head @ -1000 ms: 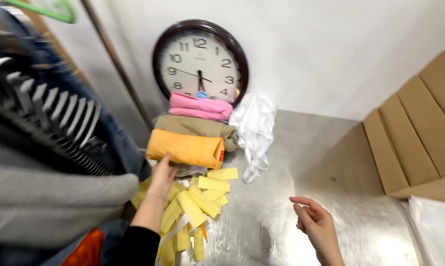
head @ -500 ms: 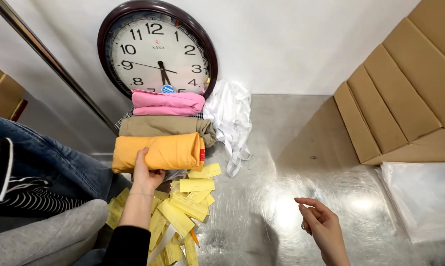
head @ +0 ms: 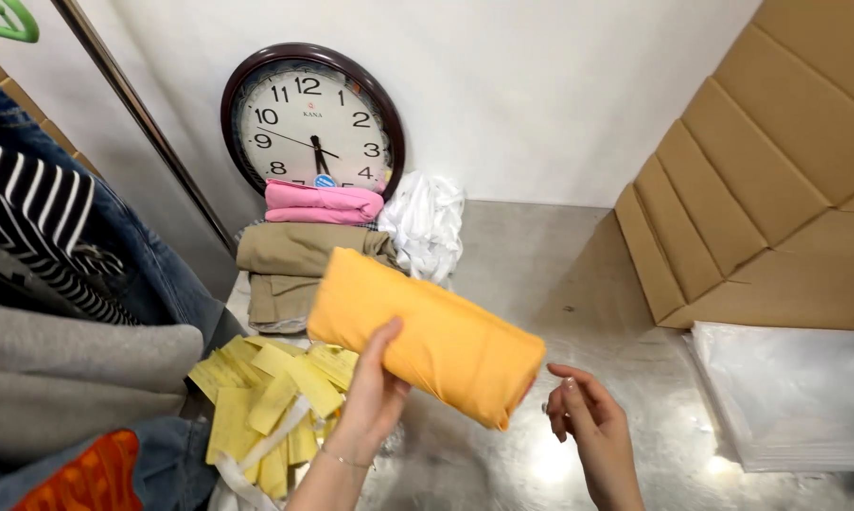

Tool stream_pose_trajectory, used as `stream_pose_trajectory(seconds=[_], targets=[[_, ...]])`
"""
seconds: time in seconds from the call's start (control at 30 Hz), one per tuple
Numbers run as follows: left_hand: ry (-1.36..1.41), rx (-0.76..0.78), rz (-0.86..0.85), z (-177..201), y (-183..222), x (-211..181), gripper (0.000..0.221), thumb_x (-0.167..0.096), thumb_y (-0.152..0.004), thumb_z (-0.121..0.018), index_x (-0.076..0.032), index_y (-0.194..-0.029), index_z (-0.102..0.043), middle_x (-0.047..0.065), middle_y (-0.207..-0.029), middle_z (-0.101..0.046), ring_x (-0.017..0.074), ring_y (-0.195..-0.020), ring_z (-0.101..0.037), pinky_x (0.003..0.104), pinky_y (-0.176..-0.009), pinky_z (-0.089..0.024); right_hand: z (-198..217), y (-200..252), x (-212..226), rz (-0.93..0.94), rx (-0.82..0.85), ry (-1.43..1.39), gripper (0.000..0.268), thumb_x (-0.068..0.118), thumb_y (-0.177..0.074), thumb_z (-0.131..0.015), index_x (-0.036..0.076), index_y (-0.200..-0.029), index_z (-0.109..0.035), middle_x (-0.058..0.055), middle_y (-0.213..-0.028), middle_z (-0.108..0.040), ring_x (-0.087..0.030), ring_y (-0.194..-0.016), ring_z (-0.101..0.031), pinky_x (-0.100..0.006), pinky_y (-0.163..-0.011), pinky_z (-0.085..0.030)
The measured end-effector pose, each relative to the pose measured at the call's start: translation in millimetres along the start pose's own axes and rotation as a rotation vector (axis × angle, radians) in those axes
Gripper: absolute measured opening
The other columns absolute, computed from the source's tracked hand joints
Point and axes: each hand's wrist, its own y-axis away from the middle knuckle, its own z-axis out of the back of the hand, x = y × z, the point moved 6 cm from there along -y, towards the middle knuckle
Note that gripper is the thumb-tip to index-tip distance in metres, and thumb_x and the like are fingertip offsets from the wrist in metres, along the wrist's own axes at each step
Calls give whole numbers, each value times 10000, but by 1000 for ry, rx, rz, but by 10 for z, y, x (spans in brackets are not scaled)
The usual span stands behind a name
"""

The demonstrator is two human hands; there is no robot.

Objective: Hanging various clothing items such as jeans and shirts onto hangers and placing them on a garment rack.

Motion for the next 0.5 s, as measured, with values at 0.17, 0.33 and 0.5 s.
stream_pose_trajectory(seconds=[0.17,0.33,0.5], targets=[[-65,20,-1,-120,469,607,593,-129,-764,-733,-17,-1342,-666,123,-1323,-749,253,-1182,-681,365,-935,-550,609,473,284,417,-387,159,256,91,-971,-700,65,-1223,-741,-64,-1029,-707,-149,-948,-648,-267,-843,-508],[-162,65,-101,-175,856,1120,559,-85,-726,-754,21,-1270,-688,164,-1207,-765,288,-1117,-702,392,-975,-550,495,1147,475,869,-290,444,389,180,-801,-774,144,-1186,-730,-79,-1221,-635,-198,-1080,-597,-316,-963,-476],[-385,313,-99,-215,1341,1546,525,-99,-778,-778,-10,-1290,-703,172,-1236,-818,274,-1132,-763,374,-997,-586,526,1293,43,691,-104,739,1224,510,-542,-1053,358,-1592,-443,-113,-1579,-428,-287,-1454,-482,-460,-1111,-443]])
